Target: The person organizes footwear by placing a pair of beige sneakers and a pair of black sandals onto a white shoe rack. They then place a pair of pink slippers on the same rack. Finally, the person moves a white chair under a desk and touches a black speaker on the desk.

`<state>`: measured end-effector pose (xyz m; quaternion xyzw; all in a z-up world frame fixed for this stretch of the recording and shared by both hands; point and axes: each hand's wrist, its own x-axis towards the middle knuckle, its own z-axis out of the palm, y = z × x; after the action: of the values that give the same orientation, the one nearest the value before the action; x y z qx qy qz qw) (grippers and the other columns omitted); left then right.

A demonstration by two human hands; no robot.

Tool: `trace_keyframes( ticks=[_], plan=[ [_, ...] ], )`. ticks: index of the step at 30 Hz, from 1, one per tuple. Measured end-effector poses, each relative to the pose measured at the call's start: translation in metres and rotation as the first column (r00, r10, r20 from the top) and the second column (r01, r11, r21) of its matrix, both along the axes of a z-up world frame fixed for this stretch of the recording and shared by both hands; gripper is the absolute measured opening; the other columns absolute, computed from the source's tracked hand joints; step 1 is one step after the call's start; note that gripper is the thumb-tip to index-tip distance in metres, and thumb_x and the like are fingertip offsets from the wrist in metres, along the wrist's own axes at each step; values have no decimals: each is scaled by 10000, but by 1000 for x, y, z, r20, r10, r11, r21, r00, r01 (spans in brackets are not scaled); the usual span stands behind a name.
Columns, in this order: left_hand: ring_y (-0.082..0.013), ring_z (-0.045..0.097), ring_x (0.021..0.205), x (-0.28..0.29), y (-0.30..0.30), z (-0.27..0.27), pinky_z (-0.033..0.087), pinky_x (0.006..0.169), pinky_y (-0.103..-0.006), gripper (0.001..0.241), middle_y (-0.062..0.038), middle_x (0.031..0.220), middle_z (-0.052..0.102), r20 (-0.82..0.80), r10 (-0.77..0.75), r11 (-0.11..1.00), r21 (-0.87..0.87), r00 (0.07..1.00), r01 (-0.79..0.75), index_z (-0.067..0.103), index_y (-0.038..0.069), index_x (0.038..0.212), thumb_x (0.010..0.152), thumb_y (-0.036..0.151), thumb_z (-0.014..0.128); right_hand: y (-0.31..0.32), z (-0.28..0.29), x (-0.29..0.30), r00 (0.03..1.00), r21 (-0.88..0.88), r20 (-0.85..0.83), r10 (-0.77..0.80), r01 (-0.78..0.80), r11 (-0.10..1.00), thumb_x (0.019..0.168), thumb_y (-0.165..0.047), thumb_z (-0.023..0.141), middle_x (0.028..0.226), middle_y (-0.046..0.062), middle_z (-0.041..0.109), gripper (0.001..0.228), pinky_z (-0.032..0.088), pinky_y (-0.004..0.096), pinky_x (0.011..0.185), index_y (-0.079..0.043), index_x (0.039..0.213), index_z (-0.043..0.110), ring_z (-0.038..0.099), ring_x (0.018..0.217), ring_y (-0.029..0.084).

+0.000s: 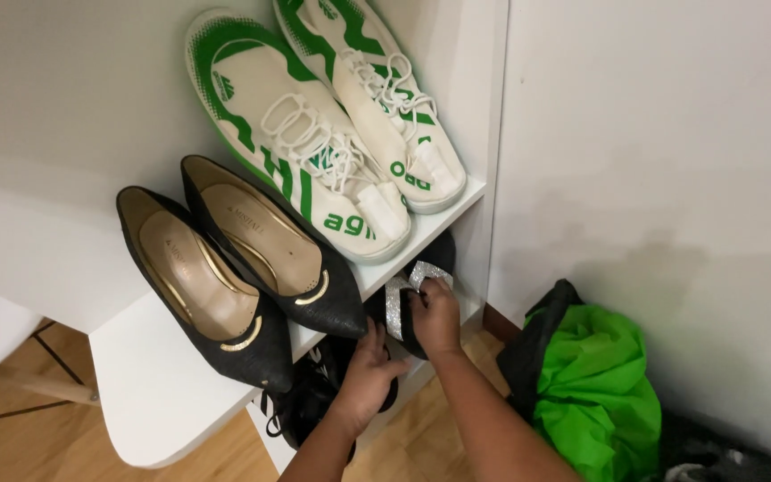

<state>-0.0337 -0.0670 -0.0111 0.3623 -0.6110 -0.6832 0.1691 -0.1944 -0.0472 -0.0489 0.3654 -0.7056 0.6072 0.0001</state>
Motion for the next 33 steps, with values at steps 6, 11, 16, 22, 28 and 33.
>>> trace_keyframes(
  ticks=[6, 11, 16, 22, 28, 33],
  plan=[
    [-242, 369, 1504, 6, -12, 14, 317, 1156, -295, 990, -152, 1696, 258, 150, -11, 996, -89, 989, 25, 212, 90, 1619, 779, 177, 728, -10, -12, -6, 998, -53, 12, 63, -62, 997, 875, -3, 687, 1110, 217, 715, 189, 557, 382, 854, 54, 1052, 723, 704, 978, 368],
    [-225, 331, 1498, -7, -18, -14, 370, 1148, -327, 967, -102, 1705, 117, 148, -65, 985, -151, 987, 88, 261, 115, 1602, 757, 131, 730, -14, -13, -9, 984, 58, 116, 138, -146, 988, 929, -34, 650, 1175, 224, 707, 237, 544, 370, 907, 39, 1144, 715, 700, 1040, 355],
    [-240, 415, 1443, -21, -4, 12, 432, 1136, -338, 847, -91, 1707, 12, 387, -95, 958, -213, 917, 189, 357, 128, 1568, 802, 99, 718, -9, -10, -7, 900, 122, 356, 250, -310, 943, 962, -56, 630, 1277, 199, 662, 343, 514, 344, 975, 11, 1298, 641, 671, 1152, 290],
    [-244, 522, 1362, -29, -15, -21, 447, 1094, -355, 741, -110, 1537, 478, 249, -49, 999, -6, 967, 52, 398, 101, 1535, 844, 55, 660, 5, -19, -6, 794, 76, 514, 324, -418, 905, 943, 22, 581, 1421, 146, 557, 470, 503, 332, 1053, 16, 1409, 521, 611, 1285, 255],
    [-226, 548, 1333, -26, -24, -48, 442, 1072, -309, 650, -132, 1454, 583, 36, -4, 1000, 25, 999, 3, 461, 97, 1495, 873, -57, 569, 17, -16, -16, 800, -36, 495, 338, -370, 928, 915, 74, 539, 1405, 154, 601, 484, 483, 331, 1066, 17, 1395, 542, 599, 1312, 240],
    [-198, 492, 1398, -18, -37, -28, 418, 1103, -313, 675, -125, 1462, 547, 19, -146, 977, -154, 989, 147, 419, 83, 1510, 878, -84, 587, 12, -3, -14, 761, -65, 554, 339, -366, 928, 908, 58, 597, 1407, 126, 543, 460, 479, 340, 1054, 14, 1363, 549, 569, 1316, 245]
  ],
)
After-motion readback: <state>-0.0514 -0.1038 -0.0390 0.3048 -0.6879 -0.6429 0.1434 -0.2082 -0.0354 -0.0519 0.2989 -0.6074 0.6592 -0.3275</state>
